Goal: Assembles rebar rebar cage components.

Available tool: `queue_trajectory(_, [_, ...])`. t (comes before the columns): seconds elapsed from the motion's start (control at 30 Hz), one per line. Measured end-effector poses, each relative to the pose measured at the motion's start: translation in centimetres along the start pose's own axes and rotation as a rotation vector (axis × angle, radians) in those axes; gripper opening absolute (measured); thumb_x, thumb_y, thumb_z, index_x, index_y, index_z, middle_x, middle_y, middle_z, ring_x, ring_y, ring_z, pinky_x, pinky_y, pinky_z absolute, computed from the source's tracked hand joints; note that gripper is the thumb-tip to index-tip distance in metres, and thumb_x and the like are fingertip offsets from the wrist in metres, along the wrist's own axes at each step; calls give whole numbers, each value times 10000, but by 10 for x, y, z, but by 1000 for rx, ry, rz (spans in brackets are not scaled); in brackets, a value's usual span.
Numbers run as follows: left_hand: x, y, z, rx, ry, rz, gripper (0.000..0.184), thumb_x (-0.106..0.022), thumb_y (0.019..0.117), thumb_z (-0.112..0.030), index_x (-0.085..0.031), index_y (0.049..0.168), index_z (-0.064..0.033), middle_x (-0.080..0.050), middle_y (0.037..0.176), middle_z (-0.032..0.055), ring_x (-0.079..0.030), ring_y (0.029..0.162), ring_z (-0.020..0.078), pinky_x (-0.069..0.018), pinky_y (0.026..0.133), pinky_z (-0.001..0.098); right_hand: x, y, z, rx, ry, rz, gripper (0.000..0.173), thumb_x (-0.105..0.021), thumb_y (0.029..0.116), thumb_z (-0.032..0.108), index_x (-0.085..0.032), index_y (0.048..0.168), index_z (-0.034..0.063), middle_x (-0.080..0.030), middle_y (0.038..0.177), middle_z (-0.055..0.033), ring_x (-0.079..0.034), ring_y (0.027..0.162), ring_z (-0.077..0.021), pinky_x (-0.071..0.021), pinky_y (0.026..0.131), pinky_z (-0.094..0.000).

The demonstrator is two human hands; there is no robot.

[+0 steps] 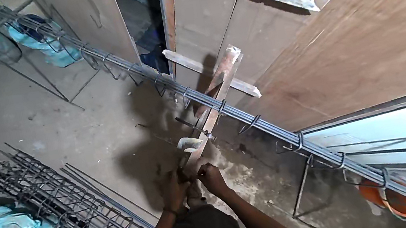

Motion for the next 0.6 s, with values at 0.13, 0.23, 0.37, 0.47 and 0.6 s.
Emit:
queue_trajectory(0.13, [-19,9,-22,-149,252,49,800,-734,919,-402,-372,1602,-196,-335,1651,140,-383,1474,381,-369,1165,562,15,-11,9,-9,134,-27,285,-658,976,331,-727,997,55,-728,904,-87,-707,860,-205,-572,833,-427])
queue_trajectory(0.23, [-28,13,-27,-190,301,88,666,-667,981,-301,-421,1562,-86,-395,1619,153,-362,1485,406,-359,1178,557,36,-21,22,29,311,-159,275,-695,945,321,-718,892,52,-671,773,-49,-633,707,-144,-545,719,-384])
queue_trajectory(0.37, [-31,17,-22,-141,339,36,593,-618,1002,-377,-504,1510,-94,-478,1560,147,-411,1450,398,-363,1162,567,112,-66,88,217,135,-432,246,-713,931,334,-730,815,117,-680,732,7,-642,708,-115,-546,742,-361])
queue_trajectory(0.47, [-33,21,-20,-121,376,5,621,-610,991,-459,-534,1488,-93,-495,1547,145,-395,1459,398,-348,1169,578,188,-135,148,411,165,-660,219,-724,939,284,-724,774,140,-672,729,58,-609,721,-69,-517,724,-296])
queue_trajectory(0.6, [-29,18,-25,-155,440,-32,623,-599,991,-474,-545,1484,-98,-554,1496,131,-441,1420,407,-383,1132,577,291,-268,185,574,311,-1106,116,-691,975,206,-691,860,218,-660,802,149,-618,729,44,-536,683,-143])
Point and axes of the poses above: each hand's wrist, its own y-axis towards the middle knuckle, its own x-axis out of the back of the hand, z = x × y, the point moved 10 cm from there along y, towards the middle knuckle
